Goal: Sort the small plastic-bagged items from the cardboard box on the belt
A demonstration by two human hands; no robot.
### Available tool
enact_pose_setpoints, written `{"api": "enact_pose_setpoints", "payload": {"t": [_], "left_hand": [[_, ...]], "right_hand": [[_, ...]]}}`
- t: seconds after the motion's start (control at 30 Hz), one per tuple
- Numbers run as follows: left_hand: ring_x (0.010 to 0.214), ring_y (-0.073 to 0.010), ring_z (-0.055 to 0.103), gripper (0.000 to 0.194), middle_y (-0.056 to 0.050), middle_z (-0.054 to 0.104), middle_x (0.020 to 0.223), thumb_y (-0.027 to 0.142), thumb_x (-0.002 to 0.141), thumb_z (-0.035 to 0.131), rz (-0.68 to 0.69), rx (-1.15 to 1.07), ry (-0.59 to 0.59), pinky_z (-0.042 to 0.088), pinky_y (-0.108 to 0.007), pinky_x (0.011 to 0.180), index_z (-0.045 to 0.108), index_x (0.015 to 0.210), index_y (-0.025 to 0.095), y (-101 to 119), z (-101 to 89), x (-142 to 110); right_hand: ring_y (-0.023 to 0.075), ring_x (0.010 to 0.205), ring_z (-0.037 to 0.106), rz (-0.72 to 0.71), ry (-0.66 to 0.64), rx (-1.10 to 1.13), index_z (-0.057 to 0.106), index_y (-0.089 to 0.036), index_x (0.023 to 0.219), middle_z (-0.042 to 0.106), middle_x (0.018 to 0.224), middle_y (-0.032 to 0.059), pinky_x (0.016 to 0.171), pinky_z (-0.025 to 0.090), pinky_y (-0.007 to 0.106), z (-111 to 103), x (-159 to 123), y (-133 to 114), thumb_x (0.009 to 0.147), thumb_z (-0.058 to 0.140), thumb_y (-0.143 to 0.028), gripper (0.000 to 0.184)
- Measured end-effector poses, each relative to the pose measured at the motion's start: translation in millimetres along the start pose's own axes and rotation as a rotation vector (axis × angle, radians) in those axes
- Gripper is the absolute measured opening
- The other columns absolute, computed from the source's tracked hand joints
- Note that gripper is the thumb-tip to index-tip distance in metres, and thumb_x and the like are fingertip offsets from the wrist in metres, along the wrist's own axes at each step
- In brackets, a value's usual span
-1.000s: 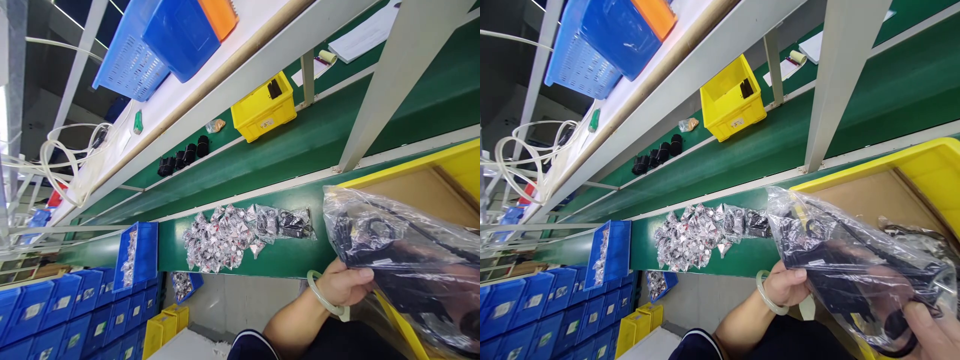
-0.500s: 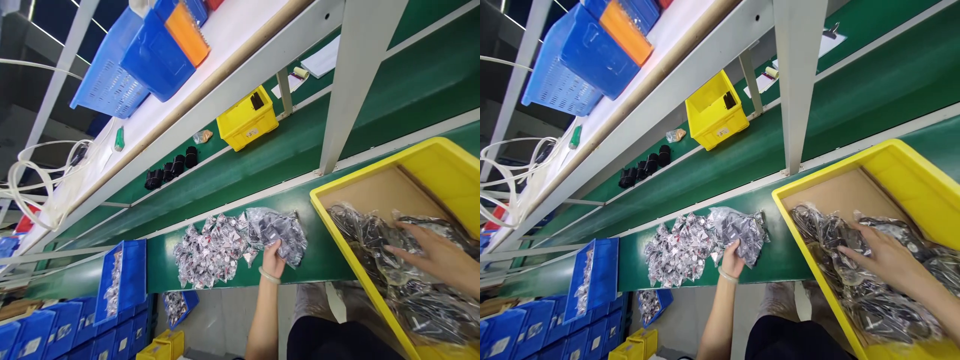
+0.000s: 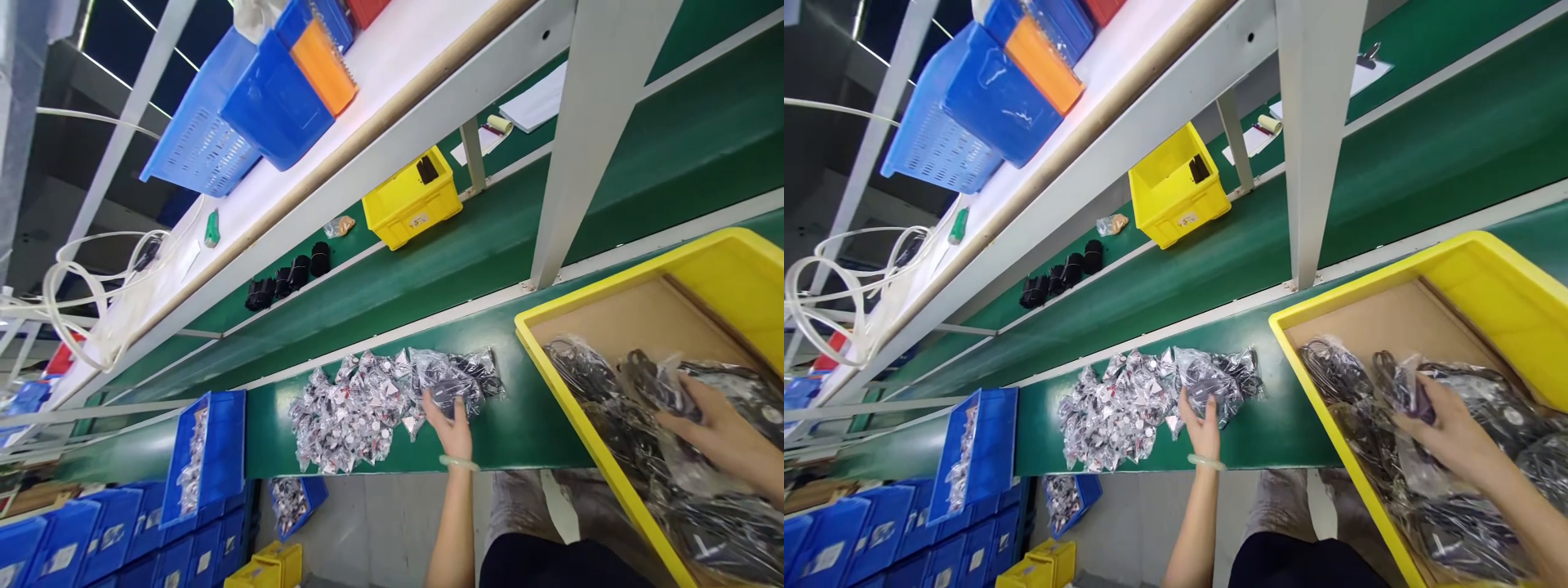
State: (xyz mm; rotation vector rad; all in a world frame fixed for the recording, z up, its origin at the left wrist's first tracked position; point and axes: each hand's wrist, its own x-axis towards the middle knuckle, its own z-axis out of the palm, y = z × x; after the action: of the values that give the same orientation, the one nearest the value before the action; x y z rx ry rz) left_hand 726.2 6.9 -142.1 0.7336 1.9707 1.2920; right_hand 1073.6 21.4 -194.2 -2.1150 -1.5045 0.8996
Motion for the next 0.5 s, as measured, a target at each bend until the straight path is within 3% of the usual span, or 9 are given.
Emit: {"api": "enact_pose_setpoints", "payload": {"t": [0.07,0.13,0.2,0.27,0.33,0.4,0.47,0.5], "left_hand": [[0.146,-0.0327,0.03,0.094,-0.014,0.035,0.156,0.066,0.07,0.072,0.008,-0.187,-0.365,0.032,-0.045,0.118,0.036,0.146,0.024,13,13.4,-34],[0.14,-0.036,0.039,0.105,-0.014,0.04,0.153,0.073,0.061,0.075,-0.102,-0.445,-0.752,0.04,-0.048,0.111,0.038,0.147,0.025,22,27.6,-60],[0.135,-0.0382,0.045,0.106,-0.017,0.049,0.145,0.079,0.057,0.072,-0.268,-0.64,-0.949,0.041,-0.05,0.11,0.047,0.141,0.02,24,36.5,-70],[0.128,-0.0383,0.052,0.098,-0.019,0.059,0.133,0.078,0.058,0.07,-0.393,-0.69,-0.918,0.041,-0.05,0.111,0.057,0.13,0.014,21,36.4,-62],[0.126,-0.0372,0.054,0.094,-0.017,0.06,0.131,0.071,0.057,0.075,-0.377,-0.606,-0.722,0.04,-0.049,0.112,0.056,0.13,0.015,18,29.1,-38],[0.133,-0.0352,0.049,0.1,-0.014,0.052,0.143,0.059,0.055,0.082,-0.214,-0.408,-0.443,0.038,-0.047,0.115,0.046,0.14,0.02,14,20.8,-8],[0.142,-0.0325,0.038,0.106,-0.014,0.04,0.154,0.051,0.057,0.083,-0.023,-0.132,-0.236,0.03,-0.043,0.12,0.035,0.146,0.021,12,17.2,20],[0.145,-0.0315,0.033,0.106,-0.014,0.035,0.157,0.048,0.059,0.082,0.05,0.009,-0.188,0.026,-0.042,0.122,0.032,0.148,0.019,11,17.9,32]], "right_hand": [[0.0398,0.123,0.049,-0.11,-0.088,0.107,0.038,-0.012,0.146,0.045,0.14,0.0209,0.097,0.052,0.049,-13,-31,-27,0.069,0.046,-0.075,0.101],[0.0347,0.132,0.043,-0.327,-0.256,0.176,0.029,-0.023,0.154,0.037,0.15,0.0118,0.106,0.046,0.045,-21,-56,-56,0.075,0.054,-0.076,0.098],[0.0299,0.137,0.037,-0.464,-0.361,0.207,0.02,-0.033,0.158,0.03,0.155,0.0041,0.109,0.042,0.043,-25,-61,-75,0.082,0.055,-0.073,0.093],[0.0308,0.137,0.037,-0.428,-0.307,0.131,0.02,-0.031,0.158,0.031,0.155,0.0048,0.11,0.042,0.046,-21,-40,-80,0.085,0.051,-0.072,0.09],[0.0362,0.137,0.035,-0.279,-0.18,-0.088,0.022,-0.015,0.158,0.032,0.153,0.0135,0.114,0.034,0.054,-6,-3,-73,0.084,0.048,-0.07,0.095],[0.0422,0.137,0.032,-0.144,-0.191,-0.31,0.016,-0.001,0.156,0.027,0.152,0.0239,0.115,0.028,0.057,17,29,-64,0.085,0.052,-0.063,0.1],[0.0479,0.132,0.036,-0.076,-0.229,-0.383,0.01,-0.001,0.157,0.019,0.154,0.0275,0.11,0.033,0.058,46,46,-59,0.086,0.058,-0.054,0.101],[0.0503,0.129,0.039,-0.063,-0.215,-0.385,0.009,-0.004,0.158,0.015,0.155,0.0271,0.107,0.035,0.059,59,49,-58,0.085,0.062,-0.049,0.101]]}}
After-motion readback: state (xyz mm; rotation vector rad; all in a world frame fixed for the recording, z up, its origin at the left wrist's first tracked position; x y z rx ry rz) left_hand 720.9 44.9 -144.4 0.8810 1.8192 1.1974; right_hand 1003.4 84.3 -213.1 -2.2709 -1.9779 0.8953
